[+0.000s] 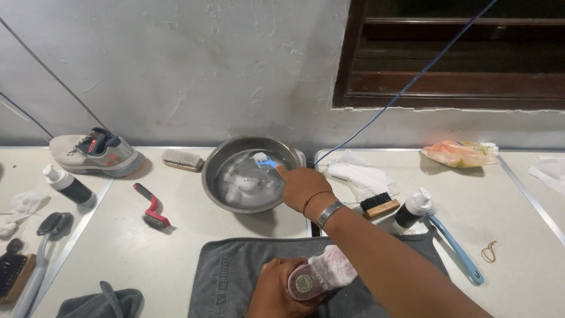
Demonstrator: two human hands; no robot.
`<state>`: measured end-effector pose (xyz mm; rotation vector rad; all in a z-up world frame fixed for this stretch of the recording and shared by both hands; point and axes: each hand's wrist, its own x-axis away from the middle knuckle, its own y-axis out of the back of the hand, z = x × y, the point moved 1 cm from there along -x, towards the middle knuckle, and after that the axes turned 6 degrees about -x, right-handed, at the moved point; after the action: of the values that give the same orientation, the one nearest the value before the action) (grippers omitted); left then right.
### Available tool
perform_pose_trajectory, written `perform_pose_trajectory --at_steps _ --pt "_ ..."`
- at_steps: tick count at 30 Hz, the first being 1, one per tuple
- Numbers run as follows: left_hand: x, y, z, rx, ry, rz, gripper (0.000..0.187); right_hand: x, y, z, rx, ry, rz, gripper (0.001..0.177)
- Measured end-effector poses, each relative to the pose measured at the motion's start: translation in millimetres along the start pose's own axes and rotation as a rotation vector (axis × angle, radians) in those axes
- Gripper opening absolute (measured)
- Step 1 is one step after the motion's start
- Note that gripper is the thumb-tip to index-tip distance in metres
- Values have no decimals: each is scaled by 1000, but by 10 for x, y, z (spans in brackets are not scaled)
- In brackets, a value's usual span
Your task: The person applies cleaning foam to a pink slipper and scrubs the sole with a blue brush. They repeatedly dip the brush in a metal bowl of water and continue scrubbing the sole and upper fabric. The slipper is wiped with a gray towel and scrubbed again.
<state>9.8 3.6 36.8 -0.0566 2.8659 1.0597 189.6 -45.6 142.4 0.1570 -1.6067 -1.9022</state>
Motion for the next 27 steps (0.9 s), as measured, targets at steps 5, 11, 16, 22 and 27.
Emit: perform_pose_trajectory --at_steps 5,11,16,22,27 --pt "7 -69 128 -20 -24 3 46 -109 14 89 1 -77 24 90" --pt "-4 -15 43 -54 -32 -13 49 -125 21 77 -26 -81 6 89" --pt "-4 -59 86 -41 -30 -33 56 -78 -17 5 -63 -92 4 87" --pt "5 -17 -14 -47 -59 -82 46 -94 -105 -130 -41 -41 -41 91" --pt "2 21 -57 -64 -48 -14 39 15 -101 -173 -68 -48 -35 93"
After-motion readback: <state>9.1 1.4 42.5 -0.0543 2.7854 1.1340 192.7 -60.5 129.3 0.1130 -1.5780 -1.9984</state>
